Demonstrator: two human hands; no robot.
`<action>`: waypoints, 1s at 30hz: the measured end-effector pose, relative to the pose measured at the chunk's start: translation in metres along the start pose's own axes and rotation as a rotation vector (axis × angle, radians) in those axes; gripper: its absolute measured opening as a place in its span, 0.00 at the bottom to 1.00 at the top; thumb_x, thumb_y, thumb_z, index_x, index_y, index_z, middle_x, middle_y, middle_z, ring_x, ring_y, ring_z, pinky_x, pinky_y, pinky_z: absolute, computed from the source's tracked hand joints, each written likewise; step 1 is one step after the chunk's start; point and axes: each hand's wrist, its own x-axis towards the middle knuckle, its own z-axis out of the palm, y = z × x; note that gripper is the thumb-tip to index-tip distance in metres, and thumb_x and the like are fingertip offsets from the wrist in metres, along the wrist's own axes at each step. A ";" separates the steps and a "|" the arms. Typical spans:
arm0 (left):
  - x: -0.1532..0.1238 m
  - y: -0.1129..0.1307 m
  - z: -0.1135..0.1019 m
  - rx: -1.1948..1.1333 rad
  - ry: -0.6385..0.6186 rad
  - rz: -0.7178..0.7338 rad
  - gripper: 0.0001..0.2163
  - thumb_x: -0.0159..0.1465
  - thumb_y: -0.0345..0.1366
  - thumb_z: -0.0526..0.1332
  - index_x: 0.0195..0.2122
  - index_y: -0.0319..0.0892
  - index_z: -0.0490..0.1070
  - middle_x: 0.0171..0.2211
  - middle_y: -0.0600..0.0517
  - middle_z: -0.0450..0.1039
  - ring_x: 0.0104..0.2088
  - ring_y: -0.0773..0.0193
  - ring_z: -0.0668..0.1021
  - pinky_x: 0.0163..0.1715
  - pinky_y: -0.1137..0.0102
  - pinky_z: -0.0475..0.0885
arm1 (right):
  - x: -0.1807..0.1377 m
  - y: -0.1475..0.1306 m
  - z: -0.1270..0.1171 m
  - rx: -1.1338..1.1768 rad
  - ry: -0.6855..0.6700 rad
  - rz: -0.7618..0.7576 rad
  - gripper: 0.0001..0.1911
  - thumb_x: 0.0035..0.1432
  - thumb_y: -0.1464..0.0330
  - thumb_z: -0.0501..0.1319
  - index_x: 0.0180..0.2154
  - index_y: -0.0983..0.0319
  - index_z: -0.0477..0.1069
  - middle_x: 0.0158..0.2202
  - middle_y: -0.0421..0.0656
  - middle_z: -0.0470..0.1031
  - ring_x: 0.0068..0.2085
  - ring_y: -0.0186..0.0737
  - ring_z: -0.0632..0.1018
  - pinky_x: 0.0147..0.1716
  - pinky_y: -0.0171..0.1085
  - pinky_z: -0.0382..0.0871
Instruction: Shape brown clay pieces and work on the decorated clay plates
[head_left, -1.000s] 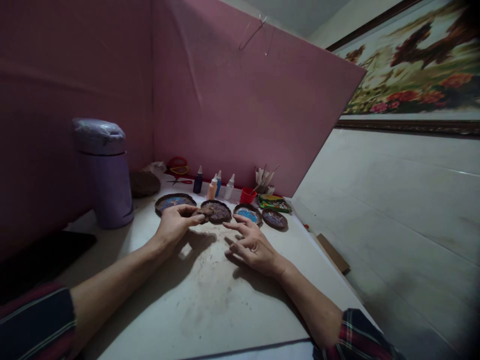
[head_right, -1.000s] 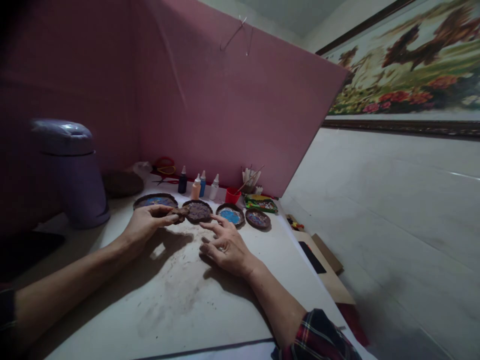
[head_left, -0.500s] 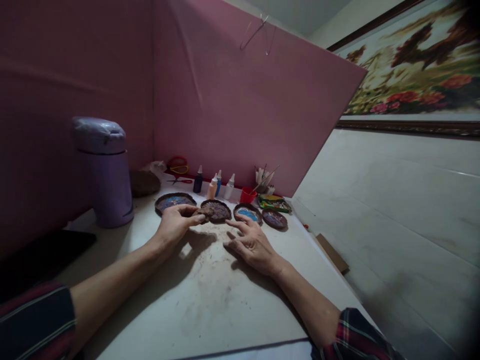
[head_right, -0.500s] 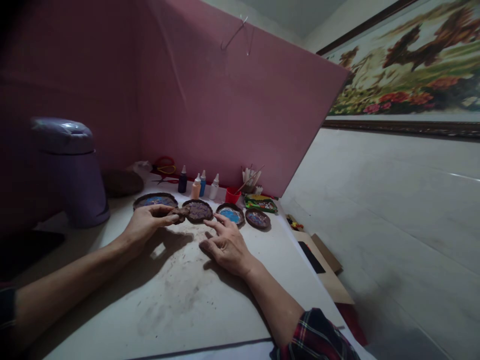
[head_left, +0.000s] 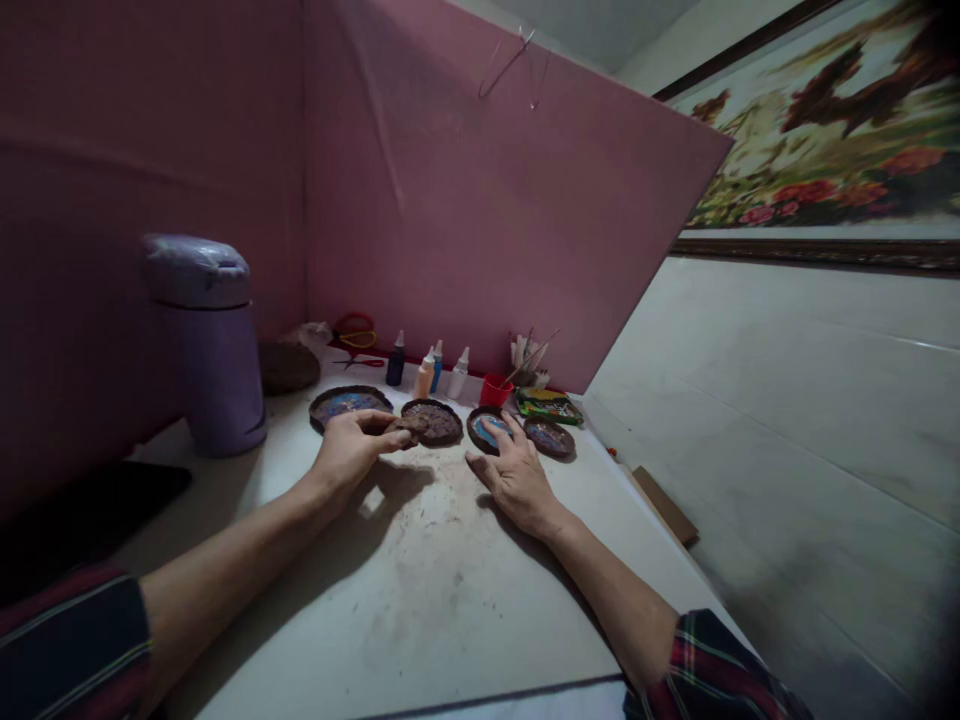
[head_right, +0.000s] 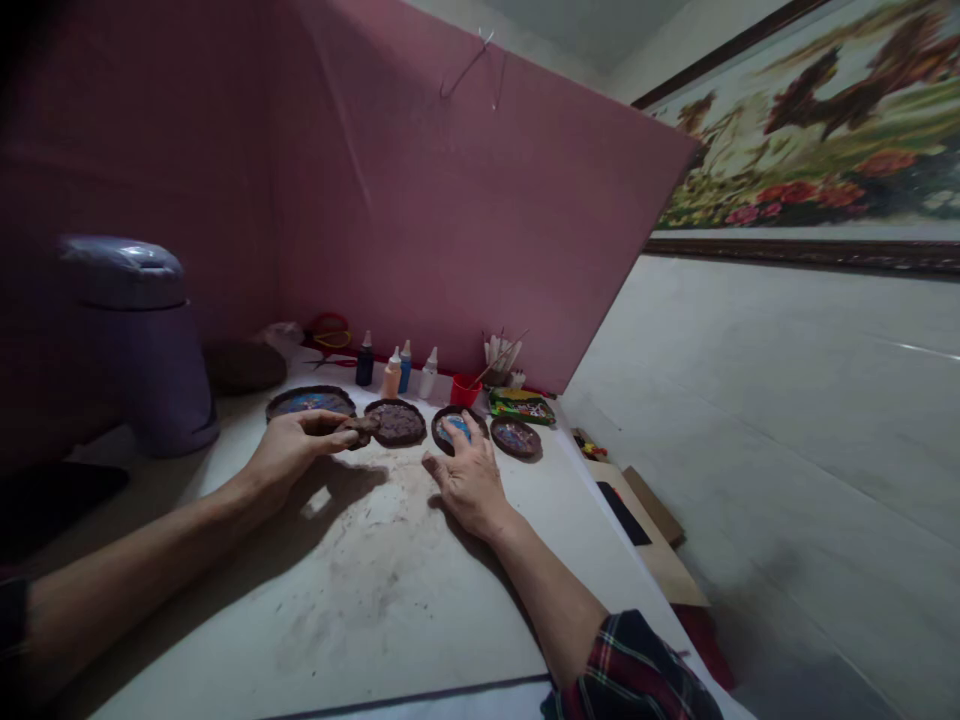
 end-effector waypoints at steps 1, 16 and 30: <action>0.000 0.000 0.000 0.000 -0.001 -0.002 0.12 0.43 0.34 0.70 0.28 0.36 0.77 0.25 0.49 0.78 0.27 0.63 0.75 0.29 0.71 0.66 | -0.001 -0.004 0.000 0.002 -0.014 -0.023 0.24 0.66 0.56 0.46 0.36 0.55 0.79 0.62 0.43 0.59 0.65 0.54 0.48 0.57 0.57 0.50; 0.000 0.001 0.001 0.000 0.003 -0.001 0.11 0.42 0.33 0.70 0.28 0.36 0.77 0.25 0.49 0.78 0.27 0.63 0.76 0.29 0.71 0.67 | -0.001 -0.014 0.003 -0.027 -0.034 -0.055 0.22 0.66 0.57 0.46 0.41 0.53 0.78 0.63 0.41 0.58 0.66 0.55 0.47 0.57 0.56 0.50; -0.001 0.002 0.001 0.001 0.000 -0.017 0.11 0.43 0.33 0.70 0.29 0.36 0.77 0.25 0.50 0.77 0.26 0.66 0.75 0.28 0.73 0.65 | 0.001 -0.004 -0.010 -0.085 -0.015 -0.011 0.22 0.66 0.57 0.47 0.36 0.54 0.79 0.62 0.42 0.59 0.65 0.52 0.49 0.56 0.55 0.50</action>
